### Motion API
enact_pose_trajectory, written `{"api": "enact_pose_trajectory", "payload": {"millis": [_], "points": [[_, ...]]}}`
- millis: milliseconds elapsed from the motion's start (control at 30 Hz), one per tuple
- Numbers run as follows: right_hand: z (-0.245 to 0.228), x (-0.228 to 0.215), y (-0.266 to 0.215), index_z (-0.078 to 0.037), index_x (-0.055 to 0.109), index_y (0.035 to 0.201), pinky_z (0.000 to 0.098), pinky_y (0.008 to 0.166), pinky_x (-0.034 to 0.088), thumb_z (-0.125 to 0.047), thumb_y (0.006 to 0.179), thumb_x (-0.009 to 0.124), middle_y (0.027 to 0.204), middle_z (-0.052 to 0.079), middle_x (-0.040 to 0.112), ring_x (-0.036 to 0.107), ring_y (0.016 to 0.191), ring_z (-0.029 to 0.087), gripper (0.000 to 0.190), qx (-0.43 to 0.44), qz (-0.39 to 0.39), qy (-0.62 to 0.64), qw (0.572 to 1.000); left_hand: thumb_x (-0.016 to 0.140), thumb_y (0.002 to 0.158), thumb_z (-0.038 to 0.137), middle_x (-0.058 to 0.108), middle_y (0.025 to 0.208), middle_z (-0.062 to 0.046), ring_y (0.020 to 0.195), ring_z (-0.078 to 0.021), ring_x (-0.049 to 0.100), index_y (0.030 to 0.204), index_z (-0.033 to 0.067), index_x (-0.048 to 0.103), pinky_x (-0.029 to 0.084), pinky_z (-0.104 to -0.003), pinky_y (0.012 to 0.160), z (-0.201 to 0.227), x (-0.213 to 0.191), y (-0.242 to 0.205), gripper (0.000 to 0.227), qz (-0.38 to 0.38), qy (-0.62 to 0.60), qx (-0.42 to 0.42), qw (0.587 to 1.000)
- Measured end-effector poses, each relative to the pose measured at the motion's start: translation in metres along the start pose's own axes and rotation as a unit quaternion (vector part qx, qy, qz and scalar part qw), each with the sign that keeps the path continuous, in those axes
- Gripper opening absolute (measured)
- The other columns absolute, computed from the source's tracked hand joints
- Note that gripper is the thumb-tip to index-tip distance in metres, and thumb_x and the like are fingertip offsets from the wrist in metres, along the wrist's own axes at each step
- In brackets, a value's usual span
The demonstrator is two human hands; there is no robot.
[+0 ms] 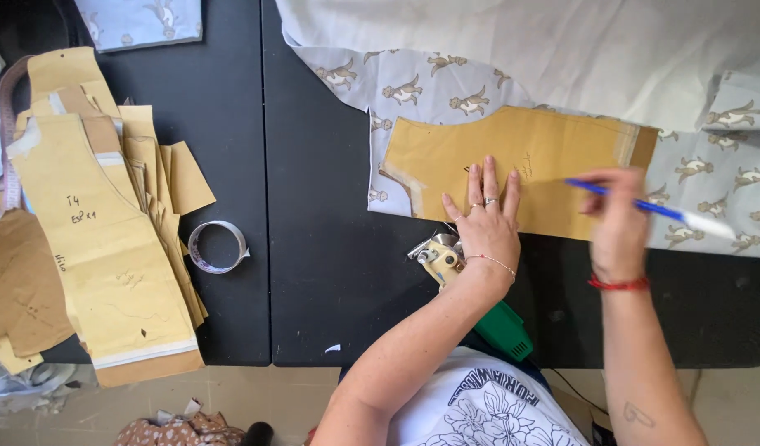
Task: The person places a cardboard pattern on a piece of patterned fabric and traces its outline with a blue pen. They then use a green electric rotary cutter to cut the fabric along the traced lines. The person repeats this process for a second piece of fabric.
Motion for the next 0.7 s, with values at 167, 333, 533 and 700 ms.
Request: {"api": "enact_pose_trajectory", "payload": {"millis": [167,333,533,700], "points": [[-0.054,0.123,0.01,-0.006,0.062,0.086,0.0336,0.068,0.048,-0.015,0.076,0.065,0.077,0.013,0.062,0.06,0.07,0.021,0.015,-0.009,-0.308,-0.042,0.95,0.046,0.078,0.014,0.057,0.109,0.002,0.113,-0.0172,0.045,0.11,0.0164,0.056,-0.008,-0.076,0.088,-0.003,0.031,0.015,0.034,-0.087,-0.112,-0.057,0.988],[-0.064,0.184,0.004,-0.012,0.06,0.083,0.0372,0.073,0.046,-0.022,0.076,0.062,0.072,0.009,0.065,0.063,0.075,0.025,0.012,-0.032,-0.511,-0.138,0.848,0.046,0.079,0.012,0.059,0.106,0.003,0.112,-0.0192,0.045,0.106,0.0172,0.059,-0.006,-0.077,0.088,-0.008,0.028,0.011,0.03,-0.085,-0.126,-0.051,0.987],[-0.067,0.194,-0.002,-0.009,0.055,0.084,0.0452,0.071,0.045,-0.021,0.079,0.057,0.074,0.015,0.064,0.06,0.08,0.036,0.013,-0.085,-0.543,-0.196,0.812,0.047,0.079,0.01,0.061,0.102,0.004,0.111,-0.0216,0.045,0.1,0.0181,0.062,-0.004,-0.077,0.087,-0.012,0.01,0.007,0.027,-0.077,-0.149,-0.044,0.985],[-0.064,0.217,0.015,-0.01,0.057,0.084,0.0394,0.072,0.047,-0.027,0.083,0.054,0.076,0.011,0.063,0.061,0.079,0.03,0.017,-0.115,-0.542,-0.236,0.798,0.045,0.081,0.009,0.058,0.105,0.007,0.116,-0.0225,0.038,0.101,0.0208,0.061,-0.002,-0.079,0.087,-0.01,-0.009,-0.004,0.029,-0.073,-0.147,-0.023,0.986]]}}
Point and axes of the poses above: each hand's wrist, its own y-axis towards the middle knuckle, its own x-axis out of the palm, z = x × y, the point moved 7 cm from there along y, towards the middle knuckle
